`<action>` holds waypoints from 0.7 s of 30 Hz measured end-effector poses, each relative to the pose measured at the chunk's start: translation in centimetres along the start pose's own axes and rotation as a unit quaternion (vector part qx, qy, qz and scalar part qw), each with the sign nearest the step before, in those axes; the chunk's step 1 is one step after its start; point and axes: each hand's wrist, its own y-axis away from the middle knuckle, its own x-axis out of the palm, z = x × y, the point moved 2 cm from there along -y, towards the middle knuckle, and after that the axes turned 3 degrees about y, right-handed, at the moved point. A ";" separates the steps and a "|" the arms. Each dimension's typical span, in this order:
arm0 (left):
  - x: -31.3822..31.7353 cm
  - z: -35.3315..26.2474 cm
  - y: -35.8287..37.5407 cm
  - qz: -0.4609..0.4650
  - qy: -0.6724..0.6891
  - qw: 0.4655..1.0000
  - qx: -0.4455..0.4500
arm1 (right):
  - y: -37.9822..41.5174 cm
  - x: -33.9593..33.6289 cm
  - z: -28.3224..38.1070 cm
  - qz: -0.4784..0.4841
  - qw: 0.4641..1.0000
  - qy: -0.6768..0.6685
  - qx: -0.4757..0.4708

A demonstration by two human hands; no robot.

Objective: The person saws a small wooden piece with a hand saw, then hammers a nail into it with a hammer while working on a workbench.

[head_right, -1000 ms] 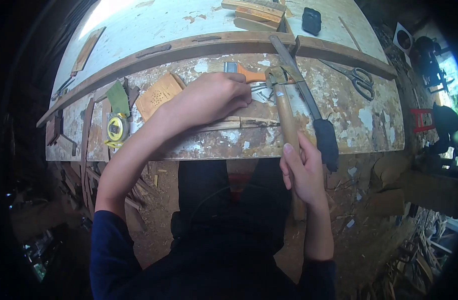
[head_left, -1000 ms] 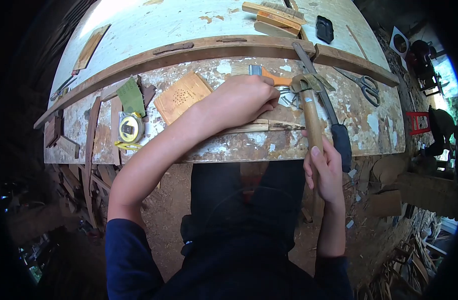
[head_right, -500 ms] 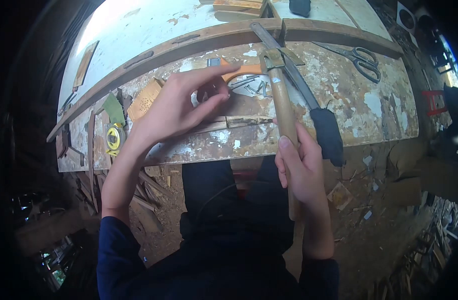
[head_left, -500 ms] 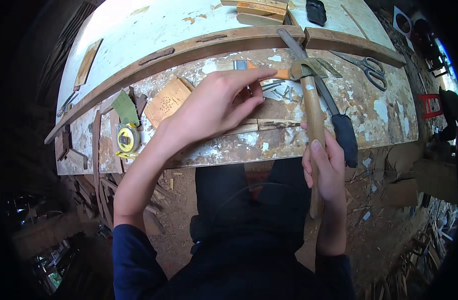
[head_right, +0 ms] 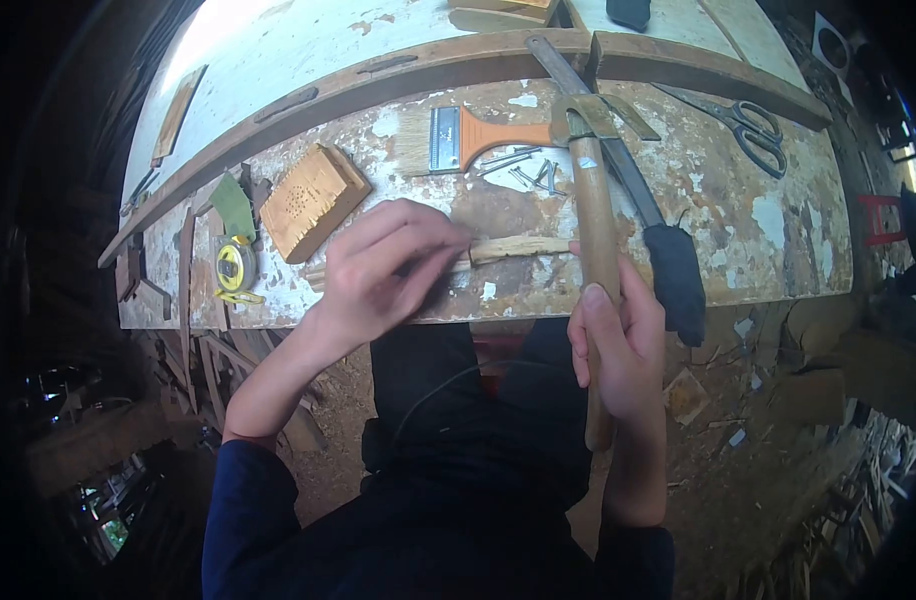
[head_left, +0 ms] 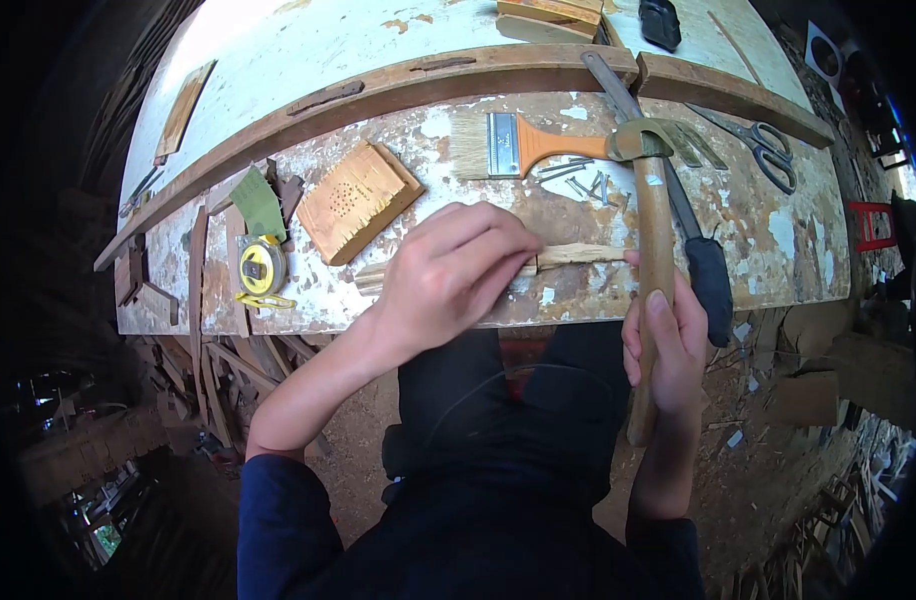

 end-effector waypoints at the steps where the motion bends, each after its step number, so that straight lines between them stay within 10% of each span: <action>1: 0.2 -0.3 0.4 -0.010 -0.003 1.000 0.011 | 0.0 0.1 0.0 -0.001 1.000 0.001 0.000; 21: 0.1 -0.7 0.4 0.006 0.087 0.990 -0.108 | 0.1 0.3 0.2 -0.015 1.000 0.006 0.015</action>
